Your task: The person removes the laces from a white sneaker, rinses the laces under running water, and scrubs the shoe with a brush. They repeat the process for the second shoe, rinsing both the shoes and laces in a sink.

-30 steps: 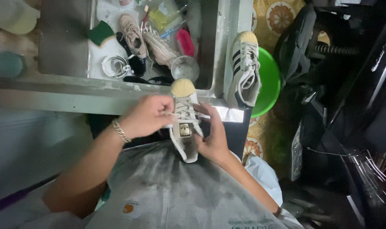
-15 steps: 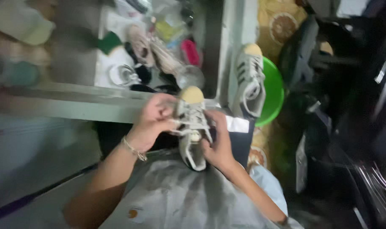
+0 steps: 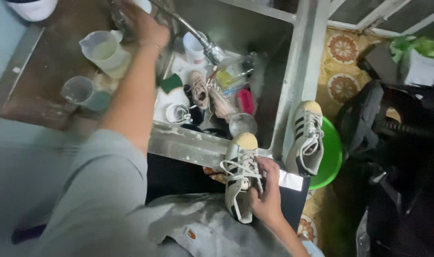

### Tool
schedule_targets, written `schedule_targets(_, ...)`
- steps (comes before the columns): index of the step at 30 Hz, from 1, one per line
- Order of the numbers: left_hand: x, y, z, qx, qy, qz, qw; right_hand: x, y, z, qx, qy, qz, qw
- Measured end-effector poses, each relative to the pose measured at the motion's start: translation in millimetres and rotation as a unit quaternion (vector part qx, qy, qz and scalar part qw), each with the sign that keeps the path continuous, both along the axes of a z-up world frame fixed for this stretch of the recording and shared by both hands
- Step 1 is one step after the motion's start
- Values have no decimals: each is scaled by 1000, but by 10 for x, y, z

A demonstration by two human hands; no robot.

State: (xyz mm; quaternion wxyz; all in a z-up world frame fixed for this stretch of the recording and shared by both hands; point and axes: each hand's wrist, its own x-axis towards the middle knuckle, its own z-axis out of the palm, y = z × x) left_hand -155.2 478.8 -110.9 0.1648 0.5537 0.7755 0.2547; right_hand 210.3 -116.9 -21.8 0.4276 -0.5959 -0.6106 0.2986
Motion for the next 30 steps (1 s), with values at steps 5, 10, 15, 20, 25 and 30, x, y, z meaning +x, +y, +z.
schedule_targets(5, -314, 535, -70, -5, -83, 66, 994, 1, 23, 36, 8, 5, 6, 1000)
schedule_targets(10, -685, 48, -1112, -130, -782, 69, 606, -35, 23, 23, 23, 11, 1, 1000)
schedule_targets(15, 981, -1709, 706, 82, -634, -328, 695, -6, 65, 27, 24, 8, 22, 999)
schedule_targets(20, 1306, -2282, 1104, 109, -526, -155, 829, -47, 40, 7, 7, 38, 9, 999)
schedule_targets(25, 1309, -2516, 1682, 63, -621, -106, 774, -129, 31, -49, 11, 51, -16, 999)
schedule_targets(30, 1281, -2591, 1829, 38, -448, -128, 884, -152, 71, -75, 27, 44, -12, 999)
